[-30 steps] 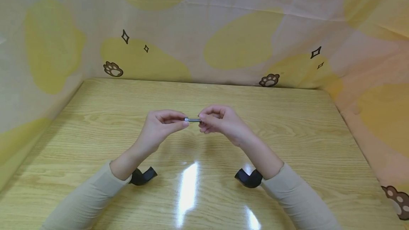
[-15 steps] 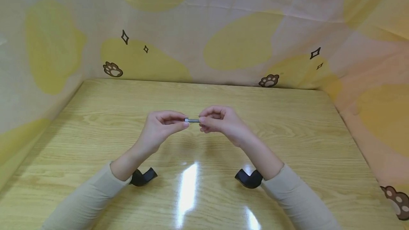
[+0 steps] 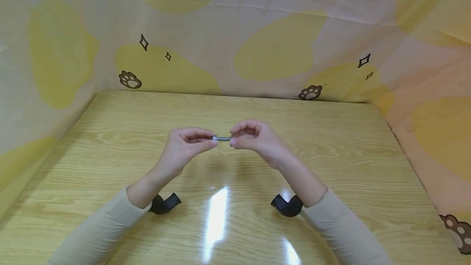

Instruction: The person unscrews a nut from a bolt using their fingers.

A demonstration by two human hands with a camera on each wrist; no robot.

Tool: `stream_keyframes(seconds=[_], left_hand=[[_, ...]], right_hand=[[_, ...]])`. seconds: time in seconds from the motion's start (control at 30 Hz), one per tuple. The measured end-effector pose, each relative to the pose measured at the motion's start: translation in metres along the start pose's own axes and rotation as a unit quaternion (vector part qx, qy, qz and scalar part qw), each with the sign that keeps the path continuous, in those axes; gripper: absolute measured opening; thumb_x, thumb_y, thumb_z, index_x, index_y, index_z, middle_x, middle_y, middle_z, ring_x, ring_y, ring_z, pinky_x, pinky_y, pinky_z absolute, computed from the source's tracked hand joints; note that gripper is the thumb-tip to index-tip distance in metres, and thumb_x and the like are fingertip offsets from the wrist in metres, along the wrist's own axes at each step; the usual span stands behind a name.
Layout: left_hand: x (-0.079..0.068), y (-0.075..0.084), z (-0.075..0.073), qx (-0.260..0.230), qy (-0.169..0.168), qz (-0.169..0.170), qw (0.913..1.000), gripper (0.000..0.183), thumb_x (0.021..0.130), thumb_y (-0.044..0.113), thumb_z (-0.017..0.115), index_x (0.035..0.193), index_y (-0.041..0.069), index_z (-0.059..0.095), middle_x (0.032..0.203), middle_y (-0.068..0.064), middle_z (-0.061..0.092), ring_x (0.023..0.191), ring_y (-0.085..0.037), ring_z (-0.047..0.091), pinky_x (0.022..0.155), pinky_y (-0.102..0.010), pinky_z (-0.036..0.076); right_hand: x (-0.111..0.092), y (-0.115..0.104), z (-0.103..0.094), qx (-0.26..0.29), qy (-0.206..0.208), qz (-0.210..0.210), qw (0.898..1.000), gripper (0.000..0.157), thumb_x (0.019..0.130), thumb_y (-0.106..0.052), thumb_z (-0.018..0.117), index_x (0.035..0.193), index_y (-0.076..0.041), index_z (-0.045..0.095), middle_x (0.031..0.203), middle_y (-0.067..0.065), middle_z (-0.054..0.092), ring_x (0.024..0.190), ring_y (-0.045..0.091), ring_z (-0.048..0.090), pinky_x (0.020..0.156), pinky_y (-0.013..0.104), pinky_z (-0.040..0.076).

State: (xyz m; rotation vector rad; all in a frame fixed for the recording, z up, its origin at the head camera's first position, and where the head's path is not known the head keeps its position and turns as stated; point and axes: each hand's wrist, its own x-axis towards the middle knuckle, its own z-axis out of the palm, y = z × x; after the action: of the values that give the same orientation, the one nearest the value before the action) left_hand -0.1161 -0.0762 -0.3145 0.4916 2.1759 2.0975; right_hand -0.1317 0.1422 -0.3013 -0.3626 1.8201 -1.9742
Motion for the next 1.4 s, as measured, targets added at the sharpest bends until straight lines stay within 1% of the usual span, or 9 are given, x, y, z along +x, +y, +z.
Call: stream_keyframes(seconds=[0.13, 0.3, 0.53, 0.73, 0.83, 1.03, 1.2, 1.3, 1.4], left_hand=[[0.0003, -0.001, 0.0001, -0.001, 0.0, 0.005, 1.0, 0.015, 0.08, 0.003, 0.072, 0.093, -0.004, 0.069, 0.091, -0.013, 0.07, 0.081, -0.022, 0.068, 0.075, -0.034, 0.056], [0.0005, -0.0023, 0.001, 0.0, 0.001, 0.004, 1.0, 0.016, 0.08, 0.002, 0.072, 0.093, -0.005, 0.069, 0.09, -0.013, 0.07, 0.079, -0.021, 0.068, 0.074, -0.033, 0.056], [0.0012, -0.0025, 0.0011, -0.001, 0.0, 0.004, 1.0, 0.016, 0.08, 0.003, 0.072, 0.094, -0.004, 0.069, 0.091, -0.013, 0.07, 0.08, -0.021, 0.068, 0.075, -0.033, 0.056], [0.001, -0.0024, 0.0013, -0.001, 0.0, -0.006, 1.0, 0.016, 0.08, 0.004, 0.072, 0.094, -0.004, 0.069, 0.091, -0.013, 0.07, 0.08, -0.021, 0.068, 0.075, -0.033, 0.056], [0.0013, -0.0022, 0.0012, -0.002, 0.0, -0.004, 1.0, 0.016, 0.08, 0.004, 0.072, 0.094, -0.004, 0.069, 0.091, -0.013, 0.07, 0.081, -0.021, 0.068, 0.075, -0.033, 0.056], [0.0006, -0.0007, 0.0004, -0.006, 0.0, -0.002, 1.0, 0.016, 0.08, 0.002, 0.072, 0.094, -0.005, 0.069, 0.091, -0.014, 0.069, 0.081, -0.022, 0.068, 0.076, -0.034, 0.056], [0.0018, -0.0006, 0.0016, -0.004, 0.001, -0.001, 1.0, 0.016, 0.08, 0.003, 0.072, 0.094, -0.004, 0.069, 0.092, -0.013, 0.07, 0.081, -0.021, 0.068, 0.076, -0.033, 0.056], [0.0017, -0.0001, 0.0017, -0.003, 0.001, 0.0, 1.0, 0.016, 0.08, 0.003, 0.072, 0.094, -0.005, 0.069, 0.092, -0.013, 0.07, 0.081, -0.021, 0.068, 0.075, -0.033, 0.056], [0.0018, 0.0004, 0.0017, -0.003, -0.001, 0.001, 1.0, 0.017, 0.08, 0.003, 0.072, 0.094, -0.005, 0.069, 0.092, -0.014, 0.069, 0.081, -0.021, 0.068, 0.075, -0.033, 0.056]], right_hand=[[0.0, -0.0002, -0.0008, -0.009, 0.007, -0.002, 1.0, 0.017, 0.086, 0.004, 0.059, 0.099, -0.007, 0.06, 0.093, 0.004, 0.064, 0.083, 0.015, 0.065, 0.08, 0.028, 0.054], [0.0023, 0.0012, 0.0006, -0.004, 0.01, 0.024, 1.0, 0.008, 0.093, -0.005, 0.054, 0.092, -0.006, 0.062, 0.079, 0.005, 0.066, 0.071, 0.014, 0.065, 0.072, 0.029, 0.056], [-0.0006, 0.0013, -0.0035, -0.007, 0.008, -0.008, 1.0, 0.02, 0.083, 0.007, 0.061, 0.098, -0.006, 0.061, 0.092, 0.004, 0.064, 0.082, 0.013, 0.064, 0.081, 0.028, 0.054], [0.0006, 0.0003, -0.0001, 0.006, 0.003, 0.03, 1.0, 0.009, 0.094, -0.008, 0.054, 0.094, -0.008, 0.063, 0.081, 0.005, 0.066, 0.072, 0.015, 0.065, 0.072, 0.028, 0.056], [0.0006, 0.0004, 0.0003, 0.011, 0.001, 0.022, 1.0, 0.013, 0.092, -0.001, 0.054, 0.091, -0.009, 0.064, 0.079, 0.004, 0.066, 0.071, 0.013, 0.065, 0.071, 0.027, 0.056], [-0.0012, -0.0013, -0.0015, -0.007, 0.0, -0.003, 1.0, 0.02, 0.085, 0.004, 0.061, 0.1, -0.008, 0.062, 0.098, 0.005, 0.063, 0.086, 0.014, 0.064, 0.083, 0.028, 0.052], [0.0003, -0.0027, 0.0005, 0.001, 0.008, 0.028, 1.0, 0.01, 0.094, -0.007, 0.053, 0.098, -0.004, 0.061, 0.084, 0.007, 0.065, 0.073, 0.015, 0.065, 0.073, 0.028, 0.056], [0.0003, -0.0018, 0.0002, 0.008, 0.003, 0.035, 0.999, 0.01, 0.093, -0.005, 0.054, 0.092, -0.007, 0.063, 0.078, 0.005, 0.066, 0.069, 0.014, 0.065, 0.07, 0.027, 0.056], [-0.0005, -0.0013, -0.002, 0.007, 0.0, 0.015, 1.0, 0.014, 0.088, 0.005, 0.056, 0.095, -0.006, 0.062, 0.085, 0.004, 0.066, 0.075, 0.013, 0.065, 0.075, 0.027, 0.055]])
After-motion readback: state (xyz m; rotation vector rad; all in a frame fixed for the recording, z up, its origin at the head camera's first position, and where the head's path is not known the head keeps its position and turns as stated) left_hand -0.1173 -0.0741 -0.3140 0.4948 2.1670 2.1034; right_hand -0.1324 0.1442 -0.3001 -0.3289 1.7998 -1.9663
